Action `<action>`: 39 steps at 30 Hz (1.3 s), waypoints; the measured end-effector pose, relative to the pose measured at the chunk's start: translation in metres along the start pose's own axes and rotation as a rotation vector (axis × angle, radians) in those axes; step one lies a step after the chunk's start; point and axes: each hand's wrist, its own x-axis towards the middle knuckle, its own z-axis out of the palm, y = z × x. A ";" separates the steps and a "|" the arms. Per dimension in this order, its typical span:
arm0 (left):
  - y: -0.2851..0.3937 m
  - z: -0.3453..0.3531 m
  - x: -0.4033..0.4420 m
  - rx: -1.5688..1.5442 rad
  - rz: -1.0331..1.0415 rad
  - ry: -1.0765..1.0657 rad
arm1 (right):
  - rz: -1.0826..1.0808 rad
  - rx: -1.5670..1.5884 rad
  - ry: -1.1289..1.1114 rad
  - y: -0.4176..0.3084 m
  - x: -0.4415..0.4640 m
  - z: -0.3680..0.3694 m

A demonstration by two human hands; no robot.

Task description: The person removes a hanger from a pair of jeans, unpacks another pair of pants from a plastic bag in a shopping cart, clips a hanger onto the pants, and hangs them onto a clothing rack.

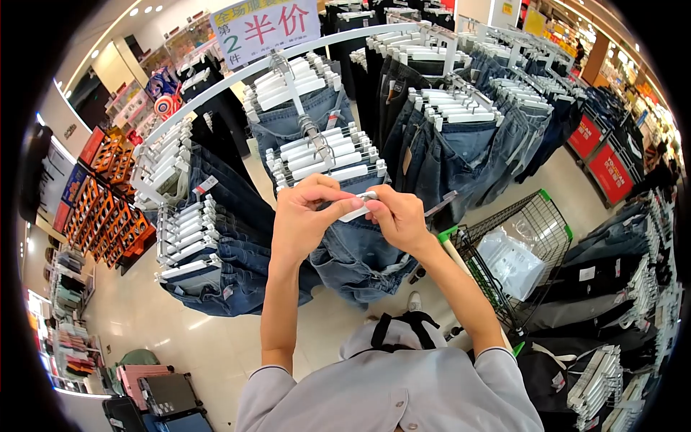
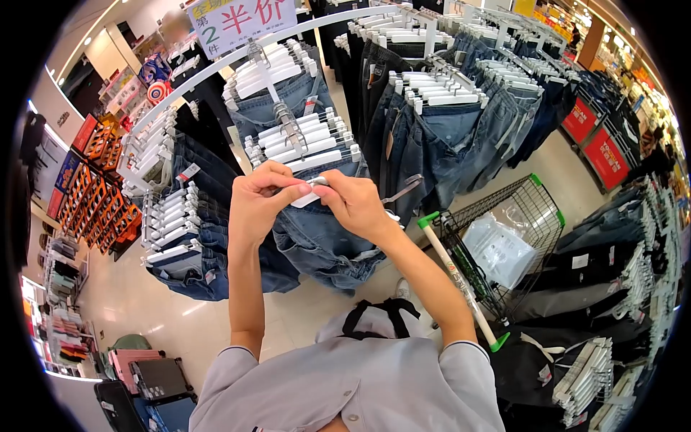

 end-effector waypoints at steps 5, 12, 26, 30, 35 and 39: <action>0.010 0.002 -0.003 0.218 0.069 0.055 | 0.101 0.125 -0.051 0.000 -0.002 0.004; -0.003 -0.006 0.004 0.034 0.074 -0.044 | 0.162 0.157 -0.074 -0.008 0.001 0.000; 0.015 -0.006 -0.002 0.424 0.173 -0.141 | -0.012 -0.120 0.060 -0.015 0.003 -0.021; 0.017 -0.024 -0.008 0.392 0.116 -0.028 | 0.353 0.113 -0.137 -0.005 -0.039 -0.077; 0.017 -0.025 -0.012 0.271 0.097 0.030 | 0.895 -0.327 -0.688 0.072 -0.086 -0.100; 0.019 -0.016 -0.011 0.179 0.086 0.052 | 0.649 -0.222 -0.318 0.107 -0.096 -0.059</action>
